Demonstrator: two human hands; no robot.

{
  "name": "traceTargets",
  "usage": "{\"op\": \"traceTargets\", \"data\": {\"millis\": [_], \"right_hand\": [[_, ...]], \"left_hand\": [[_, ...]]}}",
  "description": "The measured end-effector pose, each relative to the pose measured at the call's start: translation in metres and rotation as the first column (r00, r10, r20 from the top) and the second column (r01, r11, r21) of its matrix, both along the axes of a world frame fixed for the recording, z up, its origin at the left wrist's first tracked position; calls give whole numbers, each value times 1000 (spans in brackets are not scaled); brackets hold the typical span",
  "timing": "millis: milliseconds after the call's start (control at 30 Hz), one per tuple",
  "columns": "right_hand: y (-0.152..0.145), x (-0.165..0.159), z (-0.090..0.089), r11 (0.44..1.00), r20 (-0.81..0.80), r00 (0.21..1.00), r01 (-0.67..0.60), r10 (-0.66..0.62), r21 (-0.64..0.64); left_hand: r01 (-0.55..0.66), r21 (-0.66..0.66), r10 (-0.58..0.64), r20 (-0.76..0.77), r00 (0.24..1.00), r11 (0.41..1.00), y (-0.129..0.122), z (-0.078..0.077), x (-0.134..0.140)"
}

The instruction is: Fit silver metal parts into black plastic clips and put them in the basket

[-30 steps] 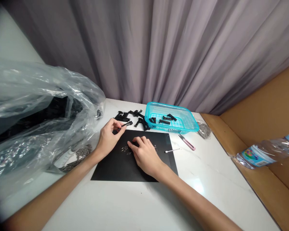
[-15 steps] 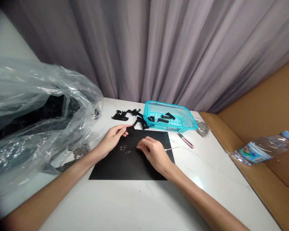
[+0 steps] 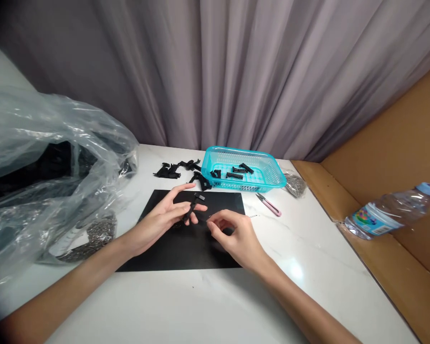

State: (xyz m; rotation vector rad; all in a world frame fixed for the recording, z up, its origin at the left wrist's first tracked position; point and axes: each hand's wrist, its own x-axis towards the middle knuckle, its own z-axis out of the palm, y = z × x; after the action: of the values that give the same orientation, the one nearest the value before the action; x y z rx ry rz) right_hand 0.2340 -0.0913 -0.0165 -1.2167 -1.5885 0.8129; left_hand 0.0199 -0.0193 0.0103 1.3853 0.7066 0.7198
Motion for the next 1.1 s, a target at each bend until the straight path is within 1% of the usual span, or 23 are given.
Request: {"op": "traceTargets", "data": {"millis": [67,133,233,333,400,467,533,567,633,667,733,833,933,1033,1100], "right_hand": [[0,1,4,994,-115,992,-54,43,-98],[0,1,7,987,-171,983,-90,66,-134],[-1,1,5,992,-127,990,-72,59,-105],[-1,2,-1,999,-62,998,-22,19,-44],[-1,3,-3,1000,-58,998,10,-10,-11],[-1,4,-4,999,-58,998,32,-31,14],[-2,5,-2,998,-36,998,49,-48,48],[-2,5,-1,996,-15,998,54,-53,69],[-4,4,3,994,14,998,54,-56,97],[-5,3,5,994,11,999,49,-50,97],[-9,1,10,996,-27,999,45,-43,83],[-14,-1,15,995,-65,997,41,-35,94],[-18,-3,17,989,-27,999,33,-29,146],[-21,-2,18,972,27,999,34,-41,233],[-22,-2,18,950,83,995,21,-49,311]], "left_hand": [[45,8,-45,-1,999,999,1,-4,1],[47,43,-45,-39,998,998,2,-9,2],[32,64,-26,-87,996,997,4,-14,4],[28,94,-20,-90,996,995,2,-17,6],[26,147,-12,-95,995,989,0,-19,7],[21,234,8,-121,993,972,-3,-20,7],[21,386,58,-192,980,922,-6,-21,8],[30,476,93,-231,968,879,-8,-20,8],[58,632,161,-283,945,773,-10,-19,7],[68,684,186,-291,939,727,-11,-18,7],[71,739,210,-280,937,670,-13,-16,6],[57,769,229,-259,938,637,-14,-14,5],[46,786,233,-237,943,616,-15,-11,4],[37,797,234,-221,947,603,-15,-8,3],[35,800,241,-222,945,599,-15,-7,3]]}}
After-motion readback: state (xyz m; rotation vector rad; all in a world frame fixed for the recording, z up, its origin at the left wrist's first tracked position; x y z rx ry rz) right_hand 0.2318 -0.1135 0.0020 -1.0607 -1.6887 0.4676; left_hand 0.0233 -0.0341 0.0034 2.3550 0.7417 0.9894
